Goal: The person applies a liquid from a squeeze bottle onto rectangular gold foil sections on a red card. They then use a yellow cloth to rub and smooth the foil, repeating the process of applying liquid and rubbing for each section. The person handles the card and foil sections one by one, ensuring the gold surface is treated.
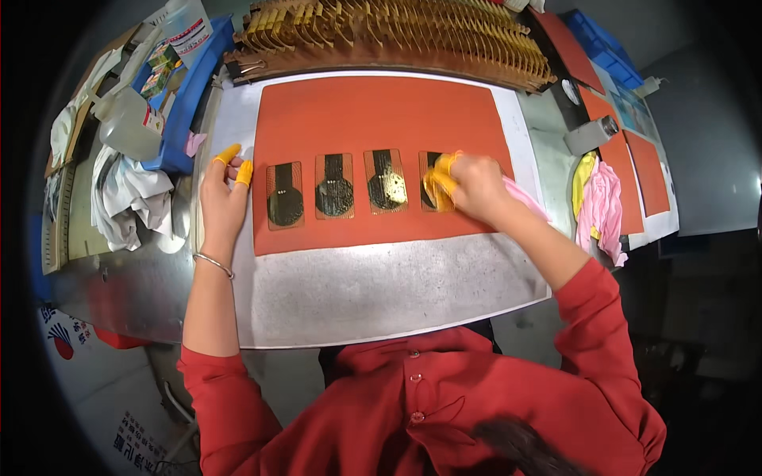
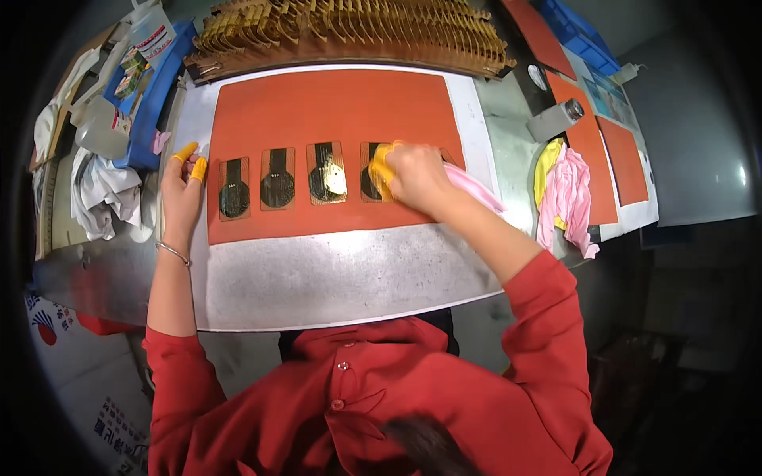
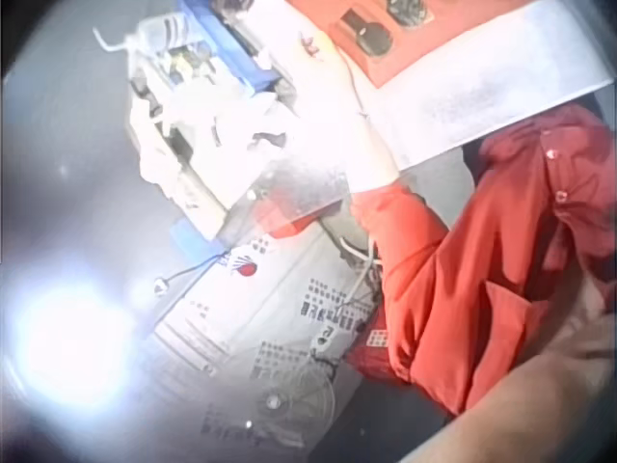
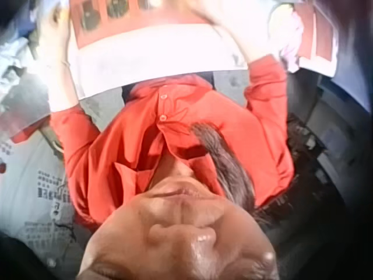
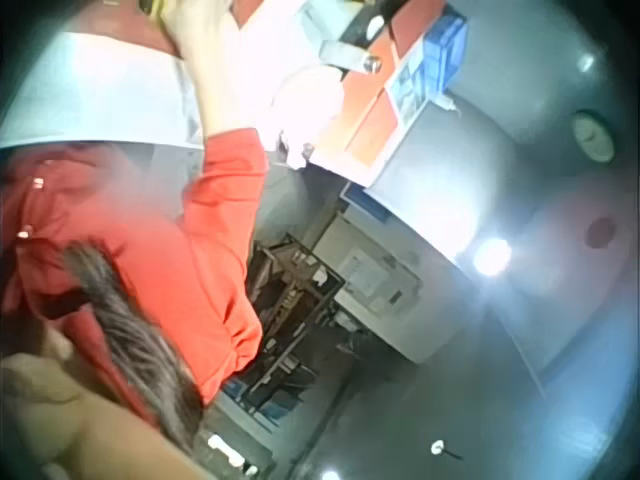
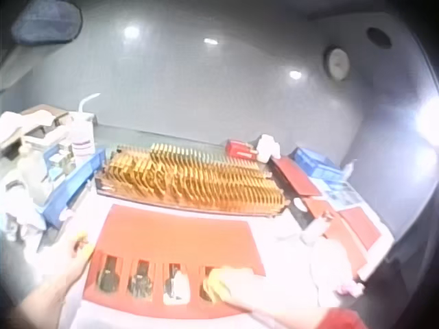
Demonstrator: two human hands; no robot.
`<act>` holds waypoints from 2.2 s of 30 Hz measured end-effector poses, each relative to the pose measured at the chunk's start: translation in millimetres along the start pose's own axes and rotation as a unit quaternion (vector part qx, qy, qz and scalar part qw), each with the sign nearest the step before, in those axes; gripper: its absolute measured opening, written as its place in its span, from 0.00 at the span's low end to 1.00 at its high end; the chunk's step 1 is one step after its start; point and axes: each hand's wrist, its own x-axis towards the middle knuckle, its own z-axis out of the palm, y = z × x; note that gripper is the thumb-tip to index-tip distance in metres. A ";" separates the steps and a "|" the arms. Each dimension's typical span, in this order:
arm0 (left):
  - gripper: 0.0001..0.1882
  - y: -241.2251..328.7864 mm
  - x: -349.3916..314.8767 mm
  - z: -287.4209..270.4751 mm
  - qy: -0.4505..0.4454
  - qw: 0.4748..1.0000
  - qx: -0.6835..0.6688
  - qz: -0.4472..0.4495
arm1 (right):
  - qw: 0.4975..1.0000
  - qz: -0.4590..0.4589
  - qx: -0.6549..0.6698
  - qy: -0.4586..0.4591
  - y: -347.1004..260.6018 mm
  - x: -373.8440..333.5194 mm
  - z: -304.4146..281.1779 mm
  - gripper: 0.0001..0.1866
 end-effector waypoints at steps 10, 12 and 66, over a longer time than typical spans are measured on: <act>0.15 -2.5 2.1 2.2 -0.011 0.999 0.017 0.033 | 0.999 0.018 -0.029 0.012 13.3 -3.5 2.1 0.07; 0.16 -9.3 0.3 2.1 -0.003 1.000 -0.020 0.016 | 1.000 0.000 0.016 -0.001 9.5 3.0 -6.2 0.07; 0.16 4.7 -0.7 0.4 -0.008 1.000 0.015 0.011 | 0.999 -0.030 0.036 0.017 25.6 37.6 -3.4 0.03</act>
